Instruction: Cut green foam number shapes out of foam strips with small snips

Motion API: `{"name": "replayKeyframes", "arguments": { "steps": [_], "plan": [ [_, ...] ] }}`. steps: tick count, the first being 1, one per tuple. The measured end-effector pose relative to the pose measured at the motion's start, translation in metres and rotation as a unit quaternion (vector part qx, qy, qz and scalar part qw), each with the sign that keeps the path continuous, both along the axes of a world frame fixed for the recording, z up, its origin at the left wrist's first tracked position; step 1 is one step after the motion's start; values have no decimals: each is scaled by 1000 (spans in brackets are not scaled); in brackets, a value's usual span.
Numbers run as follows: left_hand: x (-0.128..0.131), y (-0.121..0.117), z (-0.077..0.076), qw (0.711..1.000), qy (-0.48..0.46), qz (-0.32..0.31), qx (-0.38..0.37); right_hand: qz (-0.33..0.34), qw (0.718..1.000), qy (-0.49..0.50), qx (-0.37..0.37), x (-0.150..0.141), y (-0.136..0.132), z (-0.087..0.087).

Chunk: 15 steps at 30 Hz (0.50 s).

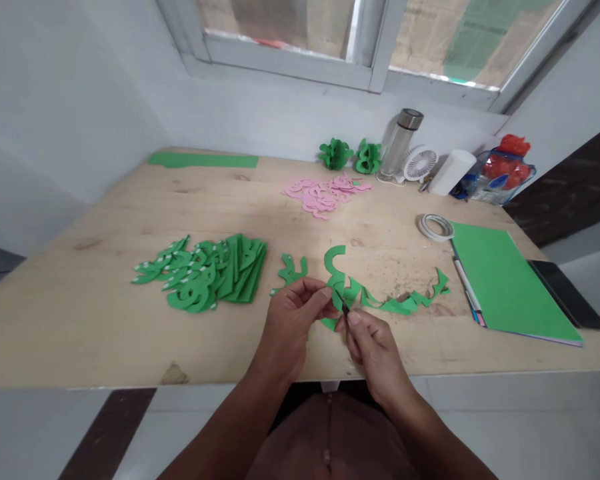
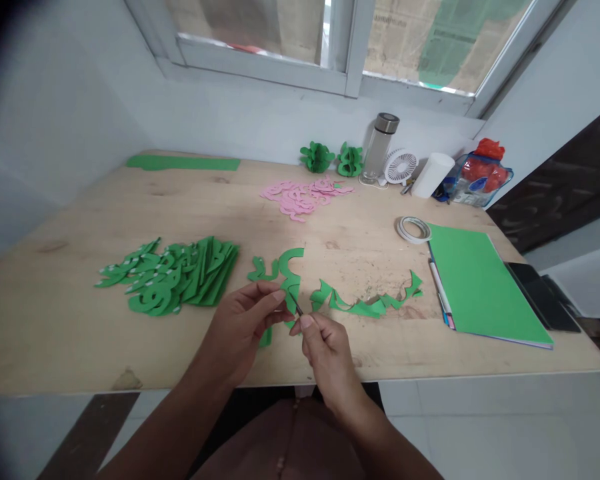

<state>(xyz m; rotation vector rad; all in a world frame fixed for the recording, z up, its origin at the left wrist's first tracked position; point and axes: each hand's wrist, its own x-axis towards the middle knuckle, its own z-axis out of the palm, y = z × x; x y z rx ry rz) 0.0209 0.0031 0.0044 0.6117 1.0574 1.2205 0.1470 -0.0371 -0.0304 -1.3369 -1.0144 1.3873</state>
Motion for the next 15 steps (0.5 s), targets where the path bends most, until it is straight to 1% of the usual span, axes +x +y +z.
{"name": "replayKeyframes", "arguments": {
  "steps": [7, 15],
  "plan": [
    [1, -1, -2, 1000, 7, -3, 3, 5, 1000, 0, 4, 0, 0, 0],
    [2, -2, -2, 1000, -3, 7, 0, 4, 1000, -9, 8, -1, 2, 2]
  ]
}}
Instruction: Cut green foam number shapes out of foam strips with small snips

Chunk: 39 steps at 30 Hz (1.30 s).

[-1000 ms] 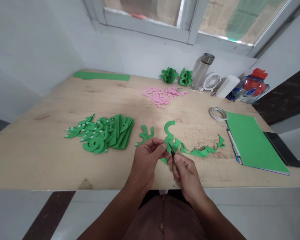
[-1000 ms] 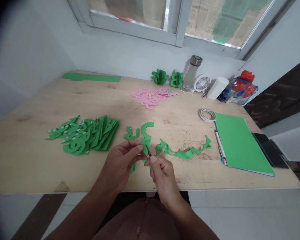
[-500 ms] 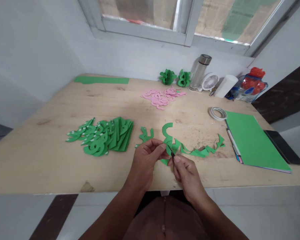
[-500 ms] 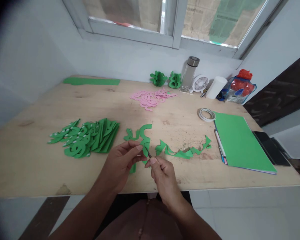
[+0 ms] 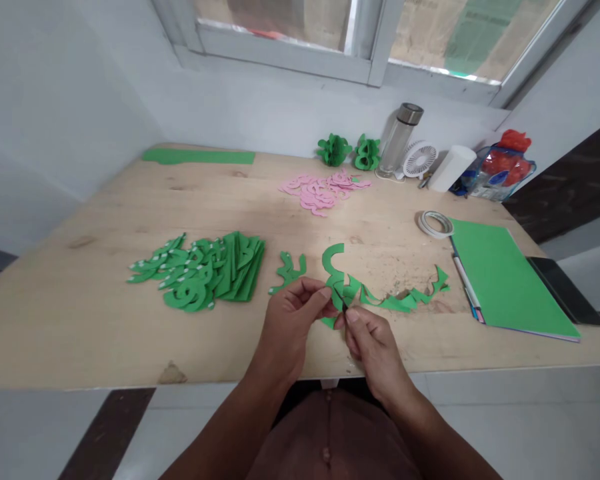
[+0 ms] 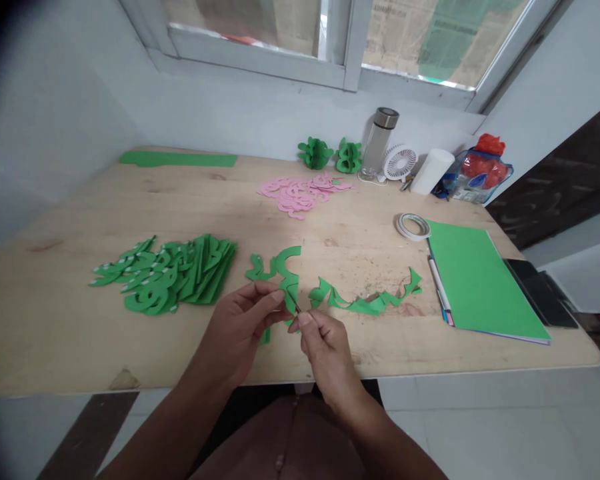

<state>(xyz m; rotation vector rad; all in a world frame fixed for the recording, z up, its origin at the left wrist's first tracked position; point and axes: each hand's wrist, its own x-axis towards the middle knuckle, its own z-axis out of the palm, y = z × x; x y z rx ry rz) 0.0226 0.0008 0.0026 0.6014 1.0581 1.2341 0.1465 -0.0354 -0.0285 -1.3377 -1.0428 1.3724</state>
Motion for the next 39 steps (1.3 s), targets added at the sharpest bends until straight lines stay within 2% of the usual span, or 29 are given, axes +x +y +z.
{"name": "replayKeyframes", "arguments": {
  "steps": [31, 39],
  "plan": [
    [6, -6, -2, 999, -43, 29, -5, 1, 1000, -14, 17, 0, -1, 1],
    [3, -2, 0, 999, -37, 36, -6, 25, 999, -33, 19, 3, -1, 3]
  ]
}}
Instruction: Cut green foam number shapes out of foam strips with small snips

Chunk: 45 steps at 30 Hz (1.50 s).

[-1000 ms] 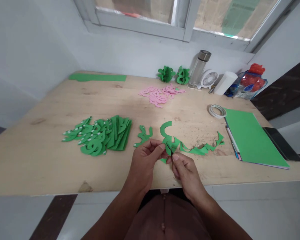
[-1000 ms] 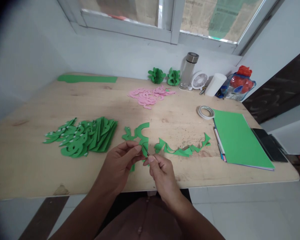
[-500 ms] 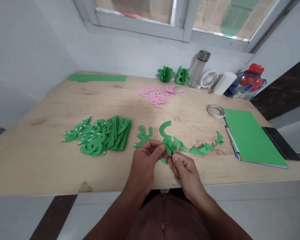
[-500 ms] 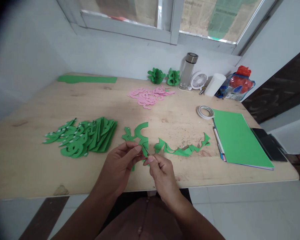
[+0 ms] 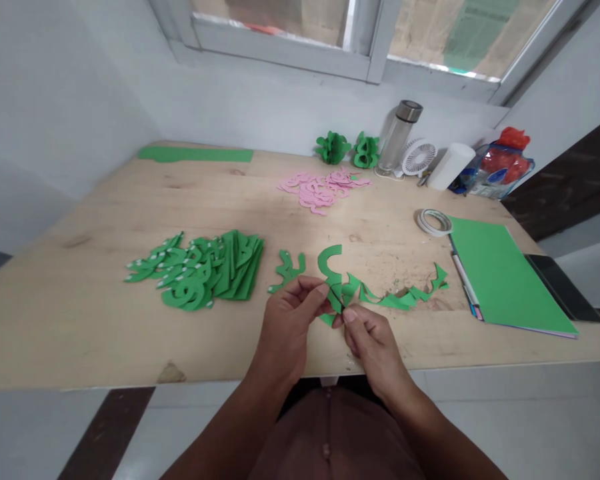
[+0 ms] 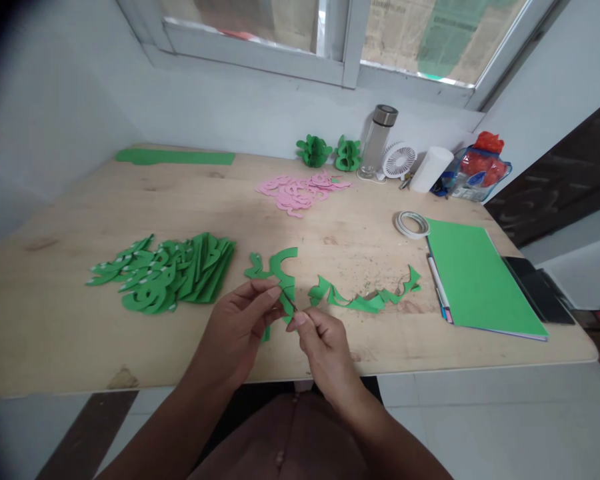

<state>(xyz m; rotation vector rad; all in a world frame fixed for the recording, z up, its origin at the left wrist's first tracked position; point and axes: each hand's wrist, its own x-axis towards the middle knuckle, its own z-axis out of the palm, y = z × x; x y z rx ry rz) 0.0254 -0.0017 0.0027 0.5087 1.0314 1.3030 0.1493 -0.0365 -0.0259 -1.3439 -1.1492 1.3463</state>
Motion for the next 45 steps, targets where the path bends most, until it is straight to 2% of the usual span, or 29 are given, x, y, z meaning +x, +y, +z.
{"name": "replayKeyframes", "arguments": {
  "steps": [26, 34, 45],
  "plan": [
    [1, -2, -1, 998, -58, -5, -31, -8, 1000, 13, 16, -1, -1, -4],
    [2, -4, 0, 997, -75, 4, -34, -14, 1000, 12, 10, -6, -2, 0],
    [-6, -1, -6, 998, -55, 22, -37, 41, 999, 24, -11, 8, -11, -1]
  ]
}}
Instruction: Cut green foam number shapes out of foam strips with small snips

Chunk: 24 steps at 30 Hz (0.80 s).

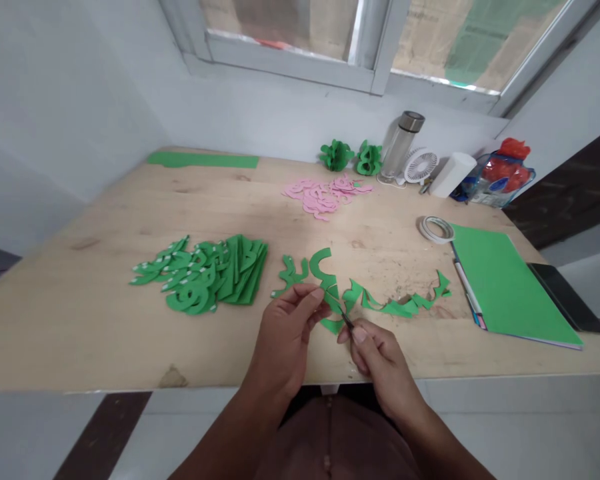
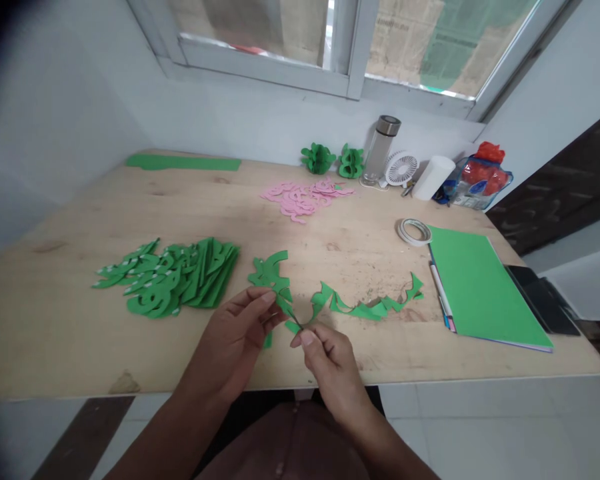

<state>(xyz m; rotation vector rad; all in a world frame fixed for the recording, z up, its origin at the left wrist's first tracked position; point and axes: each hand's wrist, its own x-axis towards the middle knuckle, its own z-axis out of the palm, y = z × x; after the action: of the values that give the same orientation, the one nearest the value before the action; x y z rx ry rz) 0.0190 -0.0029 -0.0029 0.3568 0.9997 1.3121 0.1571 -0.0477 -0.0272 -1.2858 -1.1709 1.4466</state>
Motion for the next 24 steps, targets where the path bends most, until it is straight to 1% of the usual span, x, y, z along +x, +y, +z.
{"name": "replayKeyframes", "arguments": {
  "steps": [3, 7, 11, 15, 17, 20, 24],
  "plan": [
    [1, -1, 2, 1000, -2, -11, 5, -8, 1000, 14, 1, 0, -1, -1],
    [3, -6, 4, 999, -27, -23, 5, -37, 999, 30, 5, -5, -1, -2],
    [2, -9, 5, 998, -45, -39, 0, -47, 998, 41, 15, -4, -4, -4],
    [-1, -7, 5, 998, -56, -33, -6, -96, 993, 51, 39, 5, -4, -4],
    [-3, -6, 5, 998, -55, -40, -6, -117, 990, 54, 54, 8, -1, -3],
    [-5, -6, 5, 996, -55, -70, 0, -118, 990, 56, 59, 8, 7, 1],
    [-8, -5, 7, 993, -50, -107, 2, -133, 989, 35, 64, 2, 20, 6]
  ]
}}
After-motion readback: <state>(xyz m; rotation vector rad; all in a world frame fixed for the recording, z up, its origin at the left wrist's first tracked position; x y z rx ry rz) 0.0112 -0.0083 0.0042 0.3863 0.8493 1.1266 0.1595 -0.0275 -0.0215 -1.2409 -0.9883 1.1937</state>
